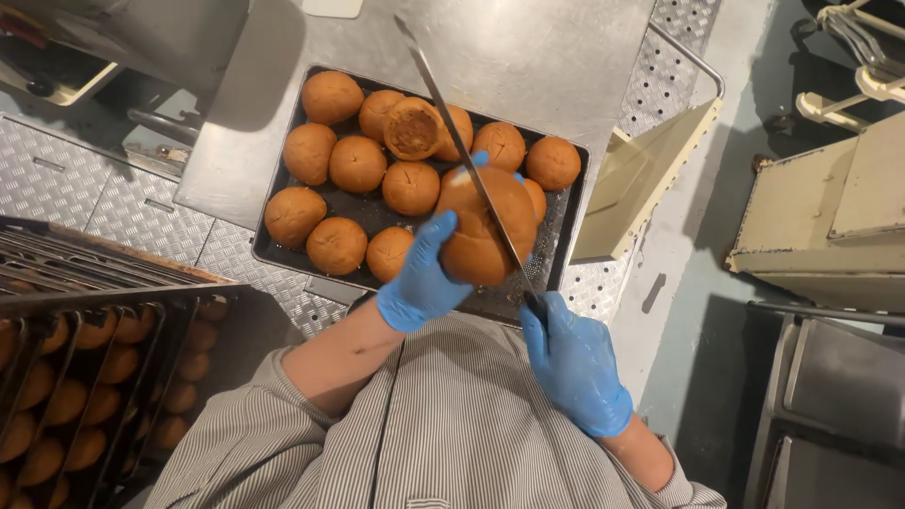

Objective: Slicing baked buns on a metal tray using a long knife in a bakery.

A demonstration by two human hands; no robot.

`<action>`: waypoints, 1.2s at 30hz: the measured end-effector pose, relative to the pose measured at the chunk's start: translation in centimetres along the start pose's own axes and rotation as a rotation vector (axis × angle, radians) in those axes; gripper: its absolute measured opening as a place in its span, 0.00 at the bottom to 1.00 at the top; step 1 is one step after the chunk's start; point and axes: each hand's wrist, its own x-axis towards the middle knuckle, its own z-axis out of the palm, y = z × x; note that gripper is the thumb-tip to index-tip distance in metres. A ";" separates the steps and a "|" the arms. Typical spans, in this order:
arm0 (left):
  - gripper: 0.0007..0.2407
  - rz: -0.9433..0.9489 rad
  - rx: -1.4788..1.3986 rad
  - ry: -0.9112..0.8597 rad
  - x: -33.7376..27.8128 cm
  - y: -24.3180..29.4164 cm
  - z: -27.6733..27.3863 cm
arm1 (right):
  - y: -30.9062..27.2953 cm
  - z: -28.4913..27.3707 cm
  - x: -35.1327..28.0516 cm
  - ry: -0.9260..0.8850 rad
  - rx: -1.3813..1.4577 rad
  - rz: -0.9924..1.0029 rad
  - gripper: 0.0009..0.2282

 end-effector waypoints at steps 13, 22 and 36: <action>0.36 0.039 0.056 0.001 -0.5 -0.6 0.3 | 0.5 0.5 -0.1 -0.068 0.035 0.038 0.09; 0.36 0.017 -0.070 0.023 -1.6 0.7 -1.2 | 1.9 0.6 -1.0 -0.217 0.065 0.082 0.08; 0.42 0.019 0.126 -0.059 -0.6 5.9 1.0 | 1.0 -3.4 -2.6 0.004 -0.071 0.034 0.09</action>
